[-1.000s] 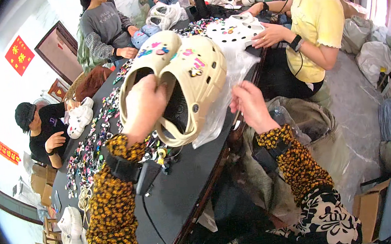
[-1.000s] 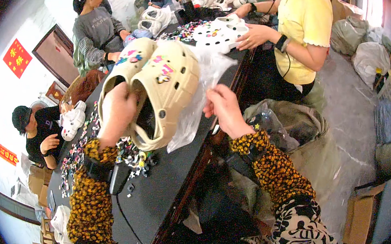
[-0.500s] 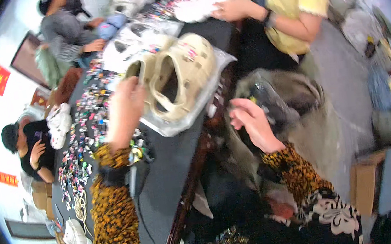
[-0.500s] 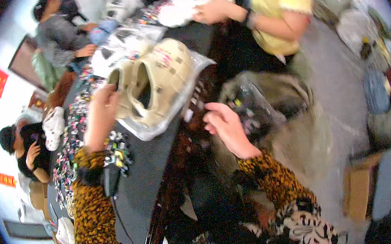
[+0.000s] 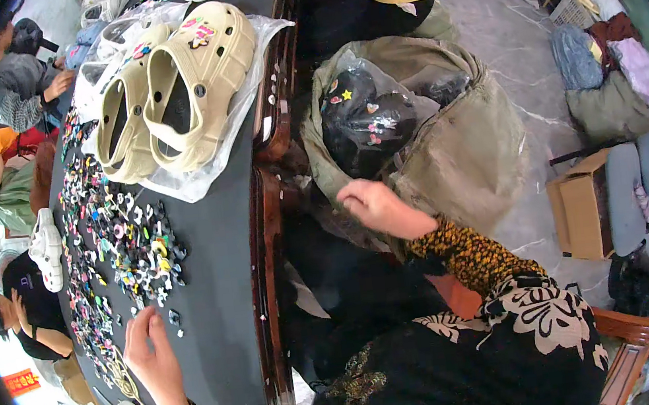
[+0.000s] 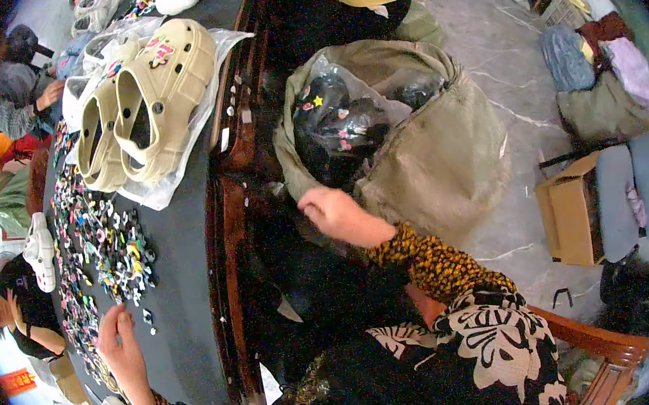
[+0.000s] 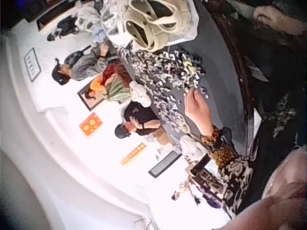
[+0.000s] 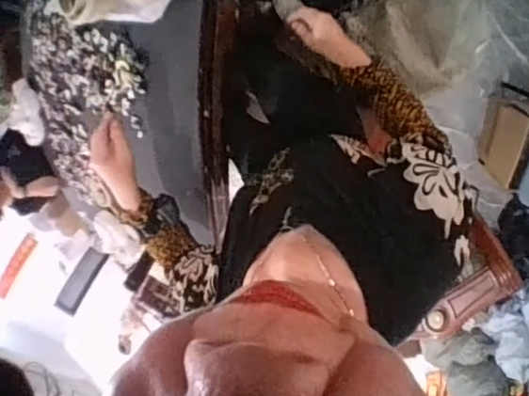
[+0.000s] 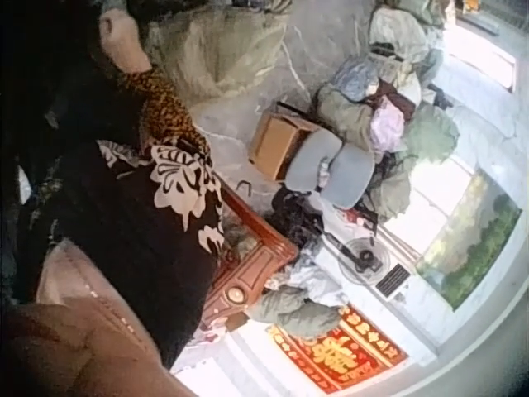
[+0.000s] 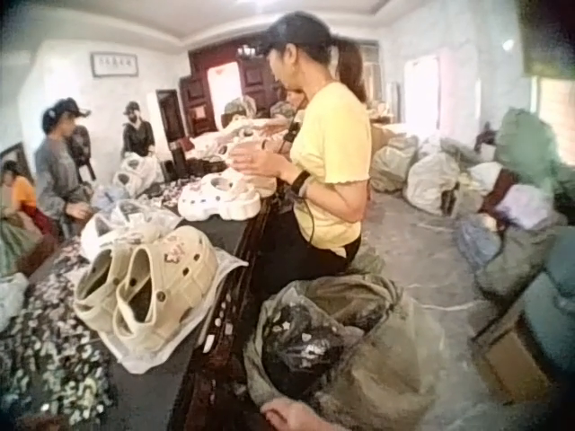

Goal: Apply decorative charms to rubber clogs and package them in plastic bags.

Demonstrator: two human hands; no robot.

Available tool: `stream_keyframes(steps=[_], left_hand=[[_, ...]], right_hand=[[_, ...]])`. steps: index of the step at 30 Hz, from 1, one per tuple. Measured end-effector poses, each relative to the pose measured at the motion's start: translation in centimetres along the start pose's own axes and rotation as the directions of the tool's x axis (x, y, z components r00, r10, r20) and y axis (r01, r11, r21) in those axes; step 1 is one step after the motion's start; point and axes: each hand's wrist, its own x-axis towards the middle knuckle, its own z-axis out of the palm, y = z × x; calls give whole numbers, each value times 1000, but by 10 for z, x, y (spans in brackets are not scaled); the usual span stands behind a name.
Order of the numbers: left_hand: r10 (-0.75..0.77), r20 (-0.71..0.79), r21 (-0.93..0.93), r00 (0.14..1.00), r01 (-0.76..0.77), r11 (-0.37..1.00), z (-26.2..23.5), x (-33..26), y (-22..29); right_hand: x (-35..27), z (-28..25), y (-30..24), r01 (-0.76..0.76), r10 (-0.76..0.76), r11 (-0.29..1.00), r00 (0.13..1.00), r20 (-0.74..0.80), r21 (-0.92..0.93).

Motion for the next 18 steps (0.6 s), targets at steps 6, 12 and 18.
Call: stream_keyframes(steps=[6, 12, 18], left_hand=[[-52, 46, -82, 998, 56, 995, -5, -49, -9], [14, 128, -97, 992, -1, 995, 0, -81, -17], [129, 179, -121, 975, -109, 987, 10, -91, -29]], right_hand=[[12, -57, 33, 91, 118, 591, 973, 197, -801], [-52, -96, 36, 141, 437, 511, 806, 398, -848], [-126, -119, 56, -216, 798, 262, 597, 85, -940]])
